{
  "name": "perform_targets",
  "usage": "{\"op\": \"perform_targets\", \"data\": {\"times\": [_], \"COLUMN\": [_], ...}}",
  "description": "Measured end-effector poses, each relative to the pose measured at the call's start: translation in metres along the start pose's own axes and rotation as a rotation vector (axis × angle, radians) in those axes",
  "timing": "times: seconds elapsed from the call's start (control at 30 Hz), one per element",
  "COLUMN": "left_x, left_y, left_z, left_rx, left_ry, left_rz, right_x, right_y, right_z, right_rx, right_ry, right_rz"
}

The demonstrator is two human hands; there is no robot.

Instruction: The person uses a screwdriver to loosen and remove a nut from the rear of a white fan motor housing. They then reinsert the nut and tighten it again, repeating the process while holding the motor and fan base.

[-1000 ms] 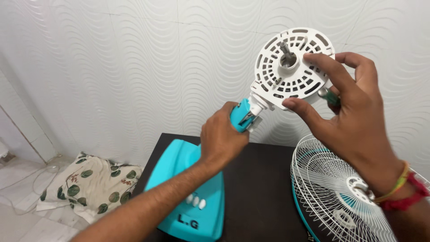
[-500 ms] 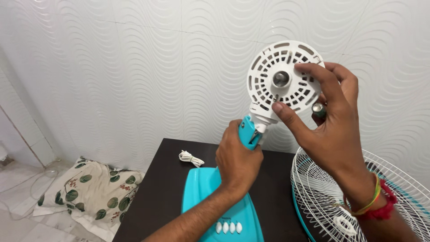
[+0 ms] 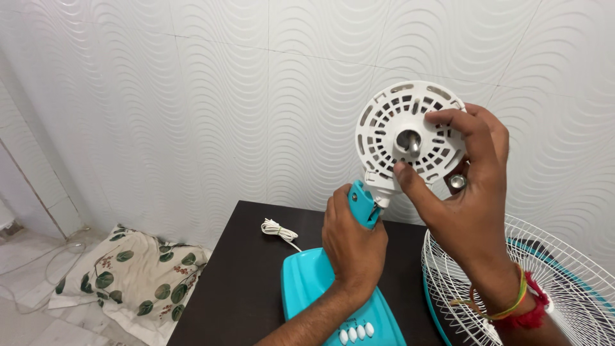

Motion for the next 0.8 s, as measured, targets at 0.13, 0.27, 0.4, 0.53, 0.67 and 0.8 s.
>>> {"op": "perform_targets", "data": {"times": [0.13,0.27,0.4,0.53,0.67,0.8], "left_x": [0.006,0.011,0.013,0.015,0.013,0.011], "left_y": [-0.007,-0.014,-0.018,-0.019,-0.018,-0.017], "left_z": [0.005,0.012,0.018,0.021,0.025,0.026], "left_rx": [0.023,0.037,0.063,0.051,0.016,0.014], "left_ry": [0.051,0.065,0.089,0.088,0.042,-0.002], "left_rz": [0.008,0.018,0.043,0.066,0.104,0.121], "right_x": [0.005,0.008,0.012,0.014,0.011,0.010], "right_y": [0.000,-0.002,-0.006,-0.005,-0.002,0.005], "right_z": [0.008,0.019,0.028,0.034,0.036,0.038], "right_rx": [-0.005,-0.035,-0.069,-0.020,-0.088,-0.048], "right_ry": [0.008,0.045,0.094,0.088,0.090,0.080], "right_rz": [-0.060,-0.012,0.100,-0.034,0.088,-0.028]}}
Point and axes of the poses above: each hand's wrist, its own z-axis away from the middle knuckle, its own x-axis out of the palm, y = z × x, the point moved 1 cm from there along -z, towards the middle knuckle, and after that the axes turned 4 degrees about -x, right-handed, at the moved point
